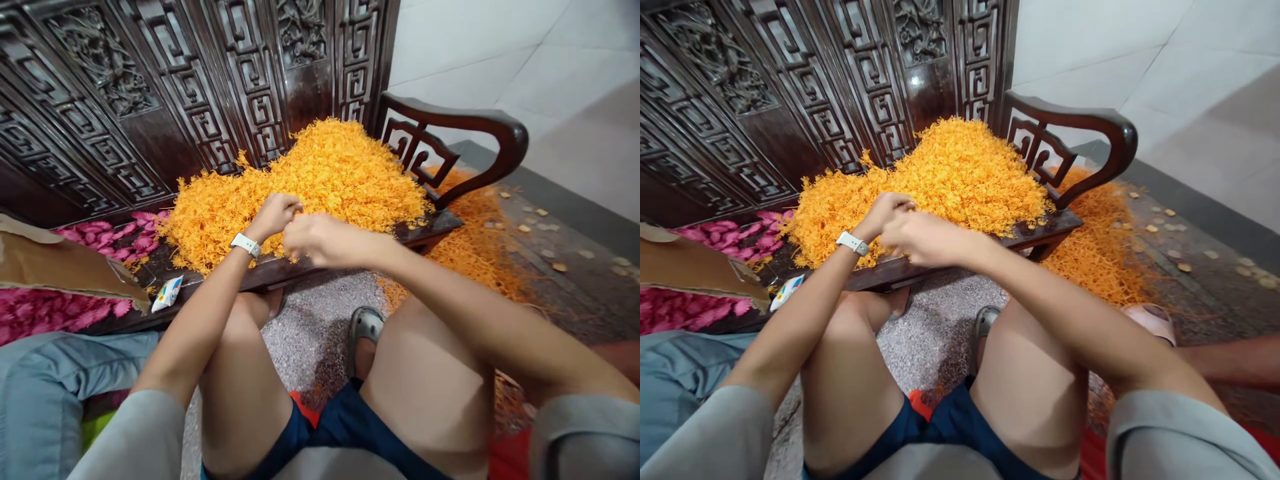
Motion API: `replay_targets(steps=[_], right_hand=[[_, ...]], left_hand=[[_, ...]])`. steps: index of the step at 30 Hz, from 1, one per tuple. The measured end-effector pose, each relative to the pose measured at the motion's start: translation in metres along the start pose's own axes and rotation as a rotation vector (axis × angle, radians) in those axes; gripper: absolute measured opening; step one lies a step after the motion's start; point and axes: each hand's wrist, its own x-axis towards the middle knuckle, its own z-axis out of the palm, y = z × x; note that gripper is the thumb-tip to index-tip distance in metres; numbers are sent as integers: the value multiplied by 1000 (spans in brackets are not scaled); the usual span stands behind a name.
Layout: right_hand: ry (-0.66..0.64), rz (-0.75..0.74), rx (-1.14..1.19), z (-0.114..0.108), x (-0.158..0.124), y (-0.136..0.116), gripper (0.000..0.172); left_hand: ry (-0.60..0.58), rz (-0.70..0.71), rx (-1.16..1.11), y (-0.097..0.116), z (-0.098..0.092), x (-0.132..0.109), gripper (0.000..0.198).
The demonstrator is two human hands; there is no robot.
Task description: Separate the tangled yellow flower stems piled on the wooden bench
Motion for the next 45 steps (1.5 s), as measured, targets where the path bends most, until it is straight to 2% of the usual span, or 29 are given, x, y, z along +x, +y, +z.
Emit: replay_targets(steps=[1, 2, 4, 5, 7, 8, 10, 12, 13, 15, 17, 19, 22, 24, 25, 27, 30, 32, 36, 39, 41, 43, 44, 45], right_hand=[[-84, -56, 7, 9, -1, -17, 22], [-78, -25, -44, 16, -2, -31, 18], [108, 118, -169, 15, -4, -44, 12], [245, 201, -235, 9, -4, -41, 14], [505, 312, -321, -12, -2, -20, 22], [611, 362, -275, -22, 0, -4, 24], [835, 509, 57, -37, 3, 30, 27], [921, 681, 576, -41, 3, 58, 24], [904, 743, 773, -39, 1, 67, 20], [813, 780, 875, -32, -3, 76, 8], [685, 708, 740, -24, -6, 75, 4], [547, 604, 561, -18, -7, 70, 11], [428, 496, 338, -10, -4, 68, 36], [453, 443, 217, -4, 0, 72, 52], [486, 418, 176, -2, 1, 75, 52], [554, 373, 167, 0, 3, 80, 40], [641, 338, 277, -4, 5, 85, 18], [674, 335, 341, -10, 5, 86, 11], [696, 351, 335, -18, 6, 82, 7], [655, 291, 190, -13, 6, 60, 18], [466, 190, 187, -6, 5, 31, 21], [84, 96, 322, 0, 3, -1, 15], [-132, 73, 403, 1, 2, -15, 10], [-291, 68, 475, -1, 1, -24, 14]], left_hand=[[33, -28, -1, -5, -4, 1, 27], [63, -61, -3, -10, -8, 2, 29], [121, -147, -69, -18, -16, 1, 34], [167, -180, -115, -21, -19, 0, 36], [284, -203, -141, -23, -23, -2, 37], [340, -208, -124, -22, -24, -3, 38], [416, -236, -62, -17, -25, -4, 38], [445, -267, 5, -12, -25, -6, 38], [449, -273, 21, -9, -24, -6, 37], [461, -282, -23, -4, -23, -6, 38], [472, -307, -180, 2, -22, -5, 40], [478, -346, -387, 9, -21, -3, 39], [444, -357, -615, 21, -19, 1, 38], [412, -332, -693, 29, -17, 2, 44], [399, -317, -715, 33, -16, 2, 46], [379, -282, -742, 38, -13, 2, 47], [325, -203, -742, 41, -9, 0, 40], [272, -164, -707, 41, -5, -2, 33], [210, -166, -728, 43, 6, -2, 27], [294, -207, -807, 39, 10, 8, 30], [441, -296, -812, 31, 6, 16, 29], [604, -422, -815, 19, -5, 19, 29], [649, -465, -826, 12, -12, 19, 29], [660, -481, -844, 5, -19, 16, 30]])
